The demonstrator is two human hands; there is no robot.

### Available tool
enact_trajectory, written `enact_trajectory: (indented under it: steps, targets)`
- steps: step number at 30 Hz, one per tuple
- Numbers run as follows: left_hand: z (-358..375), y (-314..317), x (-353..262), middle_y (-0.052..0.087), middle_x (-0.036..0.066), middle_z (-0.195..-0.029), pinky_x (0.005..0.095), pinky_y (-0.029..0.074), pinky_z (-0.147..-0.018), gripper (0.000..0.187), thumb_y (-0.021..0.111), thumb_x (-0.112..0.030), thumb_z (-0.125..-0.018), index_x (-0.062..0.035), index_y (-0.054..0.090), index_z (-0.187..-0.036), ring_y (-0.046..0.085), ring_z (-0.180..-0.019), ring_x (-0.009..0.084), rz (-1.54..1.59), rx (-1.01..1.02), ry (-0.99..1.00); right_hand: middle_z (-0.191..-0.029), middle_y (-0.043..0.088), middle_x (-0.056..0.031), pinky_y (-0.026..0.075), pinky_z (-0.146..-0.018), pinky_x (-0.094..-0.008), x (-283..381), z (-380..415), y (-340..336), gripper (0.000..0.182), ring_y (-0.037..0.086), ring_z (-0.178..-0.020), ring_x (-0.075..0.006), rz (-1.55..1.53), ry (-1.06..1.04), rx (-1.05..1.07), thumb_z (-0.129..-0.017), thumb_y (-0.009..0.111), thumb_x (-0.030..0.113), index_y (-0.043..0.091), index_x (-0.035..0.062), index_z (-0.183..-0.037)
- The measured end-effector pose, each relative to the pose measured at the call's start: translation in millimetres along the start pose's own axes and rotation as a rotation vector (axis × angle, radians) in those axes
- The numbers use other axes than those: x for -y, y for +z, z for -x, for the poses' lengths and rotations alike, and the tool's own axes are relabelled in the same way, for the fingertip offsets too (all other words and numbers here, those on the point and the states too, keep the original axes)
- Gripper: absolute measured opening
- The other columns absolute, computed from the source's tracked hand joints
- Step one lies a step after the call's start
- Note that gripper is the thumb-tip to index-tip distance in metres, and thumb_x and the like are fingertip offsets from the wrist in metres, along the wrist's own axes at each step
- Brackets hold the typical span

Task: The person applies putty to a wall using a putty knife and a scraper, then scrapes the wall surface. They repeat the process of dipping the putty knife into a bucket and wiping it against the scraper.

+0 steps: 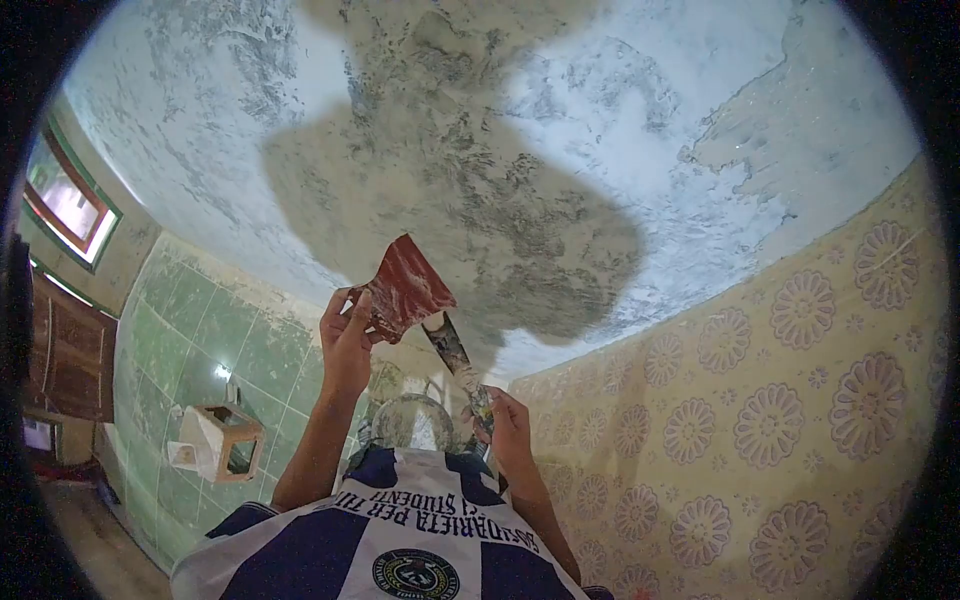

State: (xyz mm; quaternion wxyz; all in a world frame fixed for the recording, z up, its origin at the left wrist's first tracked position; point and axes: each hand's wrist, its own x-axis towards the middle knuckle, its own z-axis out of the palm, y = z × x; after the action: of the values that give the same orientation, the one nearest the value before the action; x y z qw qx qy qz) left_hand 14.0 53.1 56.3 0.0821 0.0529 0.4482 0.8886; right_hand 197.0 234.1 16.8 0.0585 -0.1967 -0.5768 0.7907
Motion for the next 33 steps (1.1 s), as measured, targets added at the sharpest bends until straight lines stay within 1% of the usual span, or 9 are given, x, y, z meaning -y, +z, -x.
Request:
enact_trajectory:
  steps: [8, 11, 14, 19, 21, 22, 24, 28, 33]
  targets:
    - [3, 2, 4, 0.071, 0.006, -0.093, 0.0276, 0.058, -0.063, 0.016, 0.061, -0.017, -0.101, -0.0037, 0.061, -0.109, 0.067, -0.076, 0.0099, -0.009, 0.018, -0.001, -0.079, 0.067, -0.0124, 0.034, -0.045, -0.0232, 7, 3, 14, 0.036, 0.042, -0.048, -0.0066, 0.0, 0.029, 0.014, -0.108, 0.038, 0.023, 0.057, -0.0036, -0.124]
    - [8, 5, 5, 0.071, 0.006, -0.096, 0.0277, 0.058, -0.066, 0.019, 0.06, -0.018, -0.102, -0.0017, 0.062, -0.111, 0.067, -0.077, 0.0106, -0.051, 0.043, -0.019, -0.079, 0.067, -0.0122, 0.034, -0.045, -0.0233, 3, 0, 16, 0.036, 0.042, -0.047, -0.0068, -0.002, 0.044, 0.002, -0.108, 0.038, 0.022, 0.057, -0.0038, -0.123]
    - [13, 4, 8, 0.069, 0.008, -0.099, 0.0331, 0.061, -0.074, 0.023, 0.054, -0.019, -0.104, 0.0005, 0.06, -0.117, 0.069, -0.084, 0.0149, -0.066, 0.091, -0.002, -0.078, 0.066, -0.0118, 0.034, -0.045, -0.0234, 6, -3, 26, 0.035, 0.041, -0.046, -0.007, -0.048, 0.057, -0.024, -0.108, 0.039, 0.023, 0.058, -0.0032, -0.122]
    - [18, 5, 6, 0.069, 0.011, -0.105, 0.0321, 0.06, -0.082, 0.029, 0.05, -0.017, -0.106, 0.0027, 0.063, -0.124, 0.069, -0.091, 0.0172, -0.301, 0.2, 0.235, -0.076, 0.066, -0.0112, 0.034, -0.044, -0.0236, 35, -8, 44, 0.035, 0.04, -0.045, -0.0073, -0.152, 0.053, -0.02, -0.107, 0.042, 0.027, 0.06, -0.0003, -0.119]
    - [19, 1, 9, 0.069, 0.01, -0.106, 0.0316, 0.06, -0.081, 0.03, 0.05, -0.017, -0.106, 0.003, 0.063, -0.124, 0.069, -0.092, 0.0167, -0.313, 0.201, 0.228, -0.084, 0.068, -0.0071, 0.04, -0.046, -0.0242, 40, -11, 44, 0.037, 0.055, -0.055, -0.01, -0.295, 0.202, -0.206, -0.108, 0.042, 0.025, 0.058, -0.0016, -0.128]
    - [19, -1, 11, 0.069, 0.01, -0.108, 0.0311, 0.061, -0.081, 0.03, 0.051, -0.017, -0.106, 0.0033, 0.064, -0.124, 0.069, -0.094, 0.0162, -0.323, 0.2, 0.223, -0.084, 0.068, -0.0071, 0.04, -0.046, -0.0242, 43, -10, 43, 0.037, 0.055, -0.055, -0.01, -0.294, 0.203, -0.205, -0.108, 0.042, 0.025, 0.058, -0.0016, -0.128]
    - [18, -7, 13, 0.07, 0.009, -0.107, 0.0289, 0.06, -0.079, 0.029, 0.053, -0.016, -0.105, 0.0035, 0.064, -0.123, 0.069, -0.094, 0.0139, -0.284, 0.113, 0.141, -0.076, 0.066, -0.0108, 0.035, -0.044, -0.0232, 48, -9, 38, 0.037, 0.041, -0.045, -0.007, -0.274, 0.024, -0.021, -0.106, 0.045, 0.032, 0.061, 0.0008, -0.118]
    - [10, -9, 9, 0.071, 0.006, -0.106, 0.0258, 0.061, -0.071, 0.028, 0.055, -0.016, -0.104, 0.0021, 0.064, -0.123, 0.07, -0.09, 0.0118, -0.102, -0.012, 0.022, -0.076, 0.066, -0.0104, 0.036, -0.045, -0.0229, 37, -5, 16, 0.037, 0.043, -0.046, -0.0066, -0.072, -0.048, 0.014, -0.107, 0.044, 0.031, 0.061, 0.0005, -0.118]
    - [8, 1, 3, 0.07, 0.006, -0.108, 0.0265, 0.062, -0.072, 0.03, 0.054, -0.018, -0.105, 0.0013, 0.063, -0.125, 0.07, -0.09, 0.0119, -0.059, -0.001, 0.005, -0.077, 0.067, -0.0097, 0.035, -0.045, -0.0223, 14, 0, 11, 0.037, 0.044, -0.048, -0.0062, 0.122, -0.024, -0.021, -0.108, 0.042, 0.028, 0.061, -0.0012, -0.12]
